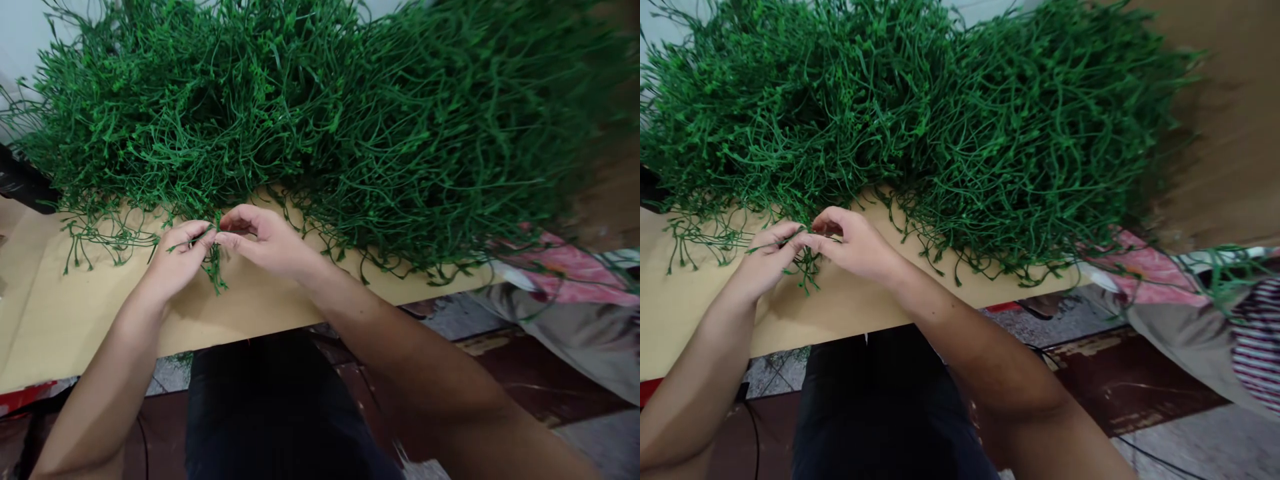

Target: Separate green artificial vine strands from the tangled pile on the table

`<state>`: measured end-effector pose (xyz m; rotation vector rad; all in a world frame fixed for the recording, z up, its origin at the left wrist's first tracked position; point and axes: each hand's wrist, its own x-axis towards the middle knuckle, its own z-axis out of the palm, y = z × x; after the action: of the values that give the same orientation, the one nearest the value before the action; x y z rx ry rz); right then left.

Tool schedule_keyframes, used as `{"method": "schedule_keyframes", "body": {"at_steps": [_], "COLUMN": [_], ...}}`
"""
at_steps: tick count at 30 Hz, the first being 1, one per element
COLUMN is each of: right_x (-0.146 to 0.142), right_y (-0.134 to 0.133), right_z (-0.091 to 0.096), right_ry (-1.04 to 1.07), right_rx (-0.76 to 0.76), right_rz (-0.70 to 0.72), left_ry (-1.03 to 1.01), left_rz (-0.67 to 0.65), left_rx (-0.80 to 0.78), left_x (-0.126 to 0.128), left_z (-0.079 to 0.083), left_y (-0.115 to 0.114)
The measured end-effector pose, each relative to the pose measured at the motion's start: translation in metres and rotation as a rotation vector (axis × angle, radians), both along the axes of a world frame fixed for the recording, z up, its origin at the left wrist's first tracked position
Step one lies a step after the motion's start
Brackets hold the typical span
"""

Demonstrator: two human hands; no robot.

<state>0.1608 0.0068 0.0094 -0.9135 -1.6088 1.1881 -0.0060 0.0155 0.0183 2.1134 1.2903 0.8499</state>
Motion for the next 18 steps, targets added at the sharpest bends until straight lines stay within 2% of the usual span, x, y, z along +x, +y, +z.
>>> {"method": "schedule_keyframes", "body": {"at_steps": [4, 7, 14, 18], "right_x": [-0.002, 0.001, 0.01, 0.008], "right_y": [0.003, 0.006, 0.006, -0.008], "right_z": [-0.002, -0.004, -0.005, -0.001], "right_ry": [-0.089, 0.008, 0.305, 0.295], "right_rx": [0.076, 0.026, -0.129, -0.061], "right_rz": [-0.08, -0.096, -0.223, -0.272], "left_ry": [0.161, 0.181, -0.075, -0.198], "left_rz": [-0.085, -0.06, 0.124, 0.21], "left_rx": [0.097, 0.151, 0.024, 0.022], "left_x": [0.001, 0.0, -0.002, 0.002], "left_z": [0.002, 0.003, -0.005, -0.011], "left_y": [-0.002, -0.001, 0.005, 0.012]}}
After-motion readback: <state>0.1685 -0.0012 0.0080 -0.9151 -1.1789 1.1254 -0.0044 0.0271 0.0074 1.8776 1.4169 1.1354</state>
